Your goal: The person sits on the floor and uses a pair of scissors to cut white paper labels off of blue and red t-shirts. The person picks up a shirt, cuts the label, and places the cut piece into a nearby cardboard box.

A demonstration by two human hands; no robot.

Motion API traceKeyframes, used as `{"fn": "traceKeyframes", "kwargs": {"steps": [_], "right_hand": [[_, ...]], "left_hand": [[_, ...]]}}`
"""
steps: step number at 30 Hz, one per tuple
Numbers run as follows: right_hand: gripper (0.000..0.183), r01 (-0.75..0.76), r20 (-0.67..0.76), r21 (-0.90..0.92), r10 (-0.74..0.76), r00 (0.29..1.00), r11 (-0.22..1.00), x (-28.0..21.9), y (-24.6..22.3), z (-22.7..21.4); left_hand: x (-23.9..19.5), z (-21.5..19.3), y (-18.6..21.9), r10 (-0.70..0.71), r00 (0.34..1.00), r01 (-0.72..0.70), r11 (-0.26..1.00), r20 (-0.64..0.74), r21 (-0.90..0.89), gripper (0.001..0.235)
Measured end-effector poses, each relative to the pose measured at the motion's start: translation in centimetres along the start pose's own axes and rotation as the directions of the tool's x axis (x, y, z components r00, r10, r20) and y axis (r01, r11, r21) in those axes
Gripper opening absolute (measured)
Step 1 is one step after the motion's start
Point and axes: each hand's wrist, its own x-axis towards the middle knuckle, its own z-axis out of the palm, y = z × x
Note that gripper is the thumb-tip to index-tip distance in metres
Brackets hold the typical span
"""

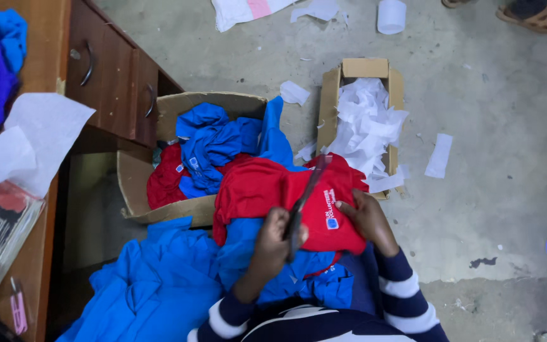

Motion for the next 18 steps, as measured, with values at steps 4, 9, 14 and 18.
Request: {"fn": "traceKeyframes", "kwargs": {"steps": [4, 9, 14, 18], "right_hand": [[0.026, 0.397, -0.117, -0.08, -0.404, 0.907, 0.914, -6.2, -3.1, 2.4], [0.057, 0.454, 0.301, 0.356, -0.56, 0.772, 0.817, -7.8, -4.1, 6.5], [0.049, 0.355, 0.04, 0.48, -0.424, 0.905, 0.802, 0.7, 2.2, 10.3], [0.043, -0.055, 0.298, 0.828, -0.355, 0.886, 0.558, 4.3, 3.5, 11.0]], "left_hand": [[-0.2, 2.7, 1.2, 0.245, 0.961, -0.202, 0.94, -0.132, 0.274, 0.06], [-1.4, 1.4, 2.7, 0.276, 0.943, -0.224, 0.94, -0.187, 0.257, 0.064], [0.8, -6.7, -1.8, 0.357, 0.905, -0.344, 0.934, -0.233, 0.095, 0.046], [-3.6, -4.5, 2.3, 0.184, 0.979, -0.173, 0.978, 0.085, -0.119, 0.052]]}}
